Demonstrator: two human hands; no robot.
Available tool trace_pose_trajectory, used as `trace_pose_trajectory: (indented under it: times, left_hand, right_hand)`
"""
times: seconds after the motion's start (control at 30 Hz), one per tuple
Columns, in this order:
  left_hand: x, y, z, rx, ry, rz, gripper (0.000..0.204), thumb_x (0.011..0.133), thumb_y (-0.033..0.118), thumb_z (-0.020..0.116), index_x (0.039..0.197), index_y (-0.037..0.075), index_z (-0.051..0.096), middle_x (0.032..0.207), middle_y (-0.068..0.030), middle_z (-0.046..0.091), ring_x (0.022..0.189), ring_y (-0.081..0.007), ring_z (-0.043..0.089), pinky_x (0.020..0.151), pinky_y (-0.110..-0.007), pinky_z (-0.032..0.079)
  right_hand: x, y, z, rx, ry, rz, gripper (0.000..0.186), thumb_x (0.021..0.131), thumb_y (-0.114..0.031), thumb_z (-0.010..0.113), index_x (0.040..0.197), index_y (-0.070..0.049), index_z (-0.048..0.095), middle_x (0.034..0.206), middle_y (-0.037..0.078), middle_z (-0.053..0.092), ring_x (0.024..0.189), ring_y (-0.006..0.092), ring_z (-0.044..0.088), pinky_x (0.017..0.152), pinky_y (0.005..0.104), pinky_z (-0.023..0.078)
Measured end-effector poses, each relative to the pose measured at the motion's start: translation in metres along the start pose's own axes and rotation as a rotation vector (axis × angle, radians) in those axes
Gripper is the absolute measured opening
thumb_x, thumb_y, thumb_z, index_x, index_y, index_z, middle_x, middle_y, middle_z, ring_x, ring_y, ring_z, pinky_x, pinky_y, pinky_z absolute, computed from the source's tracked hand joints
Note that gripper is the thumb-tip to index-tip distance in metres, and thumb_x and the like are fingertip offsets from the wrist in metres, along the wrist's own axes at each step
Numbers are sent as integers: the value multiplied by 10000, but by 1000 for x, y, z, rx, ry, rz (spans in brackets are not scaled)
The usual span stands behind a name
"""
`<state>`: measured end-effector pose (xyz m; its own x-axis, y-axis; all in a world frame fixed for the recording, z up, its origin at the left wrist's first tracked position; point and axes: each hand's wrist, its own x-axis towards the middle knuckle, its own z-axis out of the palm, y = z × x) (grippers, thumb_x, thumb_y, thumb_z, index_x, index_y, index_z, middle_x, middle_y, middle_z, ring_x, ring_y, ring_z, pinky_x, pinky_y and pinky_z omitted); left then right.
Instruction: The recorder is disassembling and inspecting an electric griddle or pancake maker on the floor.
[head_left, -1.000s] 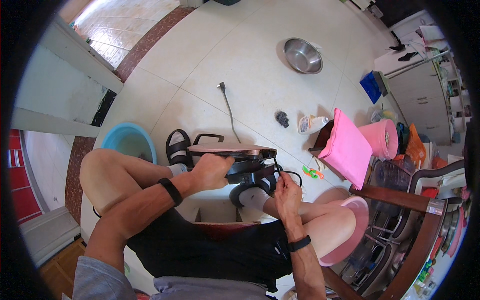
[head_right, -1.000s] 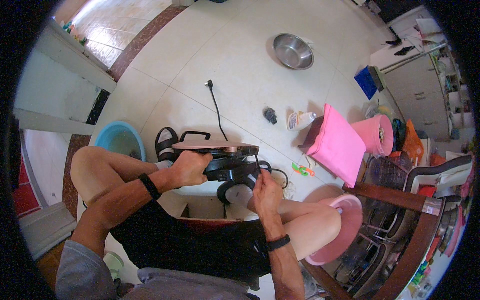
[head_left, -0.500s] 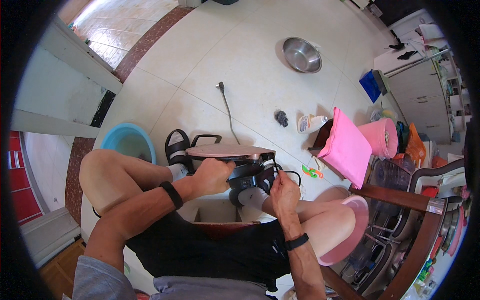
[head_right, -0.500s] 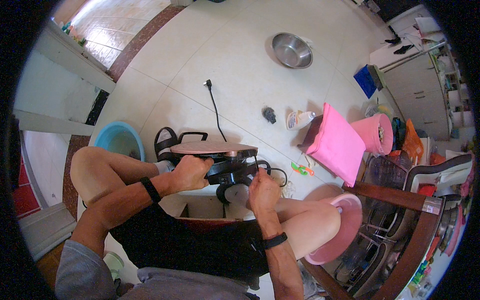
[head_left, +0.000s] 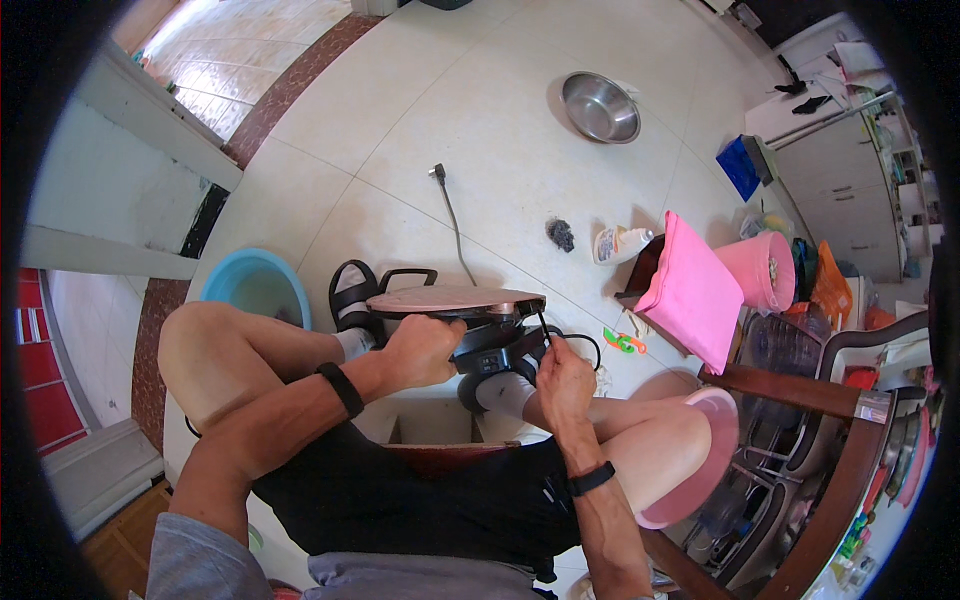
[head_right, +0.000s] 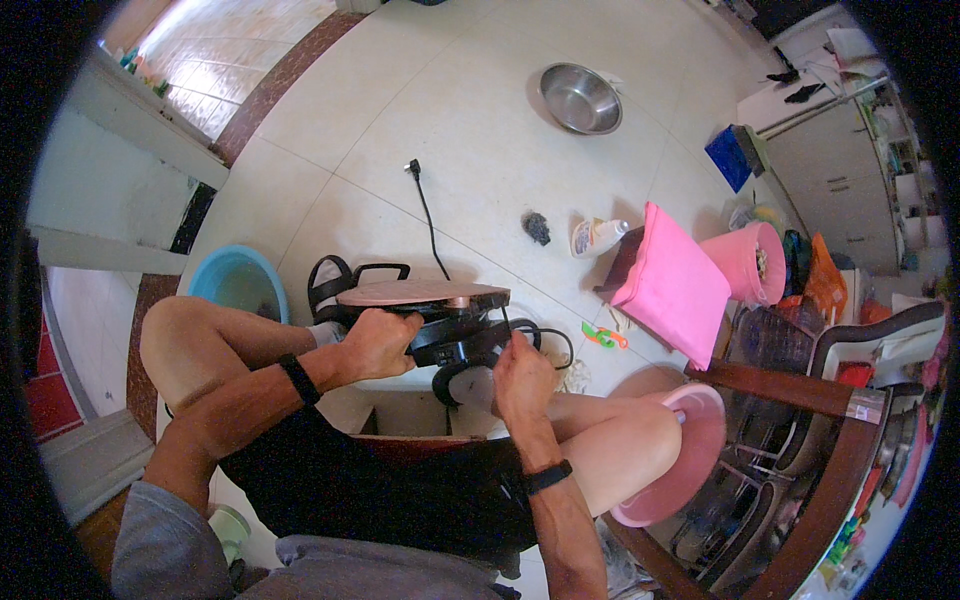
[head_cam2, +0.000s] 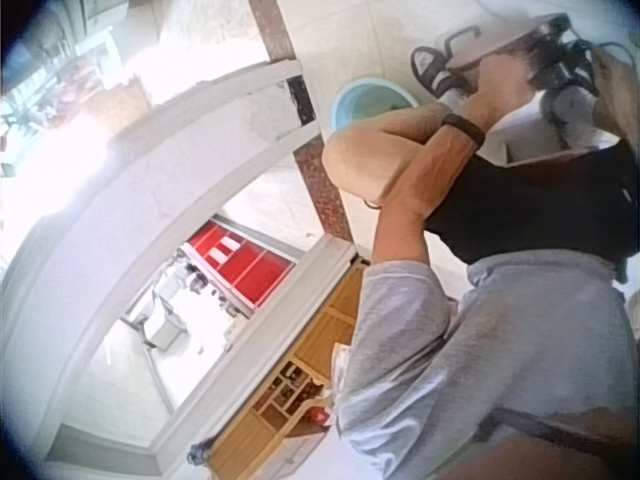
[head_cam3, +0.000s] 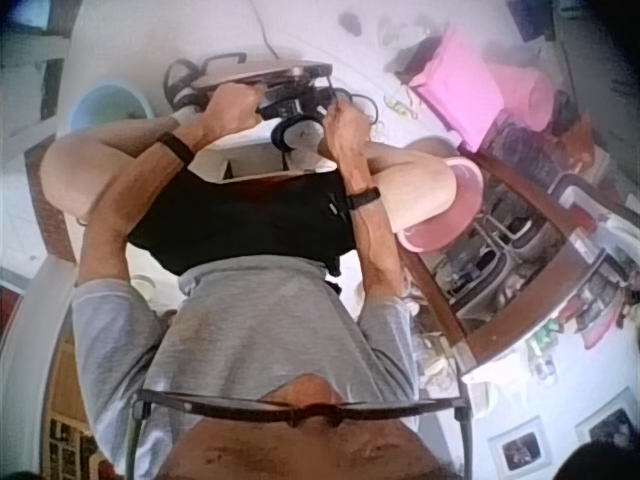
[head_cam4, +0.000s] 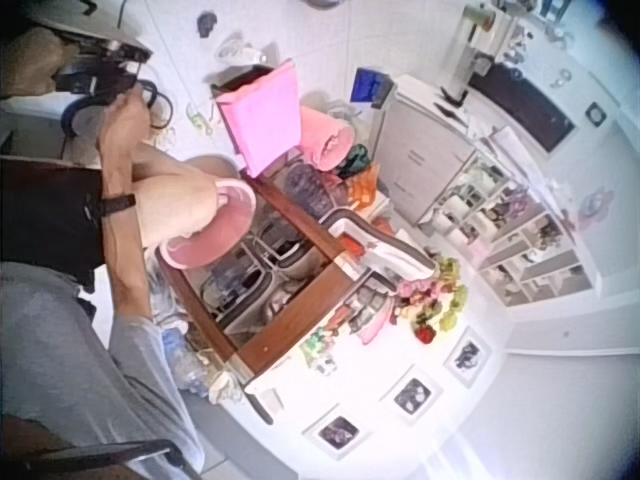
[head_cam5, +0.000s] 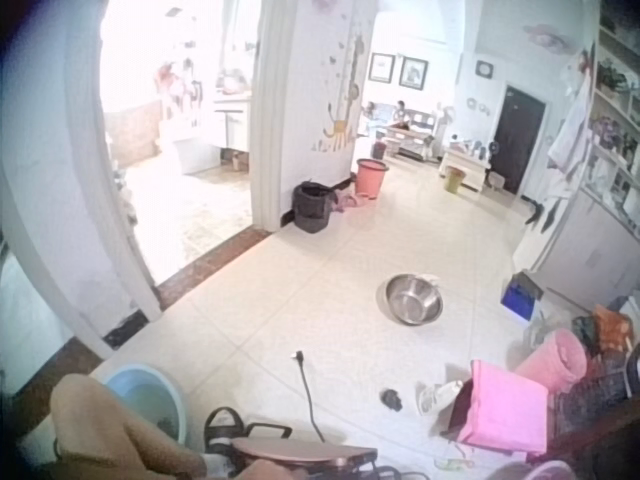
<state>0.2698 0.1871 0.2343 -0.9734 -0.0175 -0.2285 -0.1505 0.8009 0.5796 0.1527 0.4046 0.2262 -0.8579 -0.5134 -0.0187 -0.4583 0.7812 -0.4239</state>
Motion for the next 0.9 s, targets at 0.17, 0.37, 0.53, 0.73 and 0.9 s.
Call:
trace_pose_trajectory:
  times: [0.17, 0.37, 0.53, 0.73, 0.9]
  left_hand:
    - [1, 1, 0, 12, -7, 5, 267, 650, 122, 683, 850, -36, 604, 717, -230, 650, 735, -414, 658, 683, -501, 526]
    - [-2, 3, 0, 8, -44, -3, 265, 651, 129, 685, 844, -32, 601, 710, -231, 648, 728, -415, 656, 688, -504, 524]
    - [-4, 3, 1, 15, -40, 7, 274, 652, 141, 686, 851, -31, 606, 711, -230, 648, 728, -415, 656, 692, -505, 524]
    - [-3, 2, 1, 23, -38, 18, 290, 655, 150, 685, 861, -39, 609, 707, -235, 648, 726, -415, 658, 695, -505, 524]
    - [-3, 3, 2, 41, -51, 4, 283, 657, 150, 684, 856, -37, 612, 713, -236, 650, 722, -413, 660, 691, -508, 525]
  right_hand:
    - [1, -5, -2, -47, -7, -8, 83, 870, -117, 591, 894, -70, 656, 682, 204, 644, 648, 412, 647, 583, 524, 498]
    - [2, -9, -4, -71, 11, 23, 84, 872, -120, 585, 877, -69, 651, 680, 201, 651, 644, 412, 649, 585, 524, 503]
    - [0, -7, -6, -24, -13, 42, 94, 872, -125, 586, 861, -61, 653, 686, 210, 650, 652, 421, 643, 598, 529, 502]
    - [0, -5, -5, -13, -20, 38, 97, 863, -131, 584, 842, -58, 645, 687, 215, 645, 661, 436, 633, 604, 538, 494]
    - [5, -7, -1, -63, -102, 49, 97, 848, -130, 577, 820, -55, 632, 693, 220, 643, 677, 441, 635, 615, 543, 494]
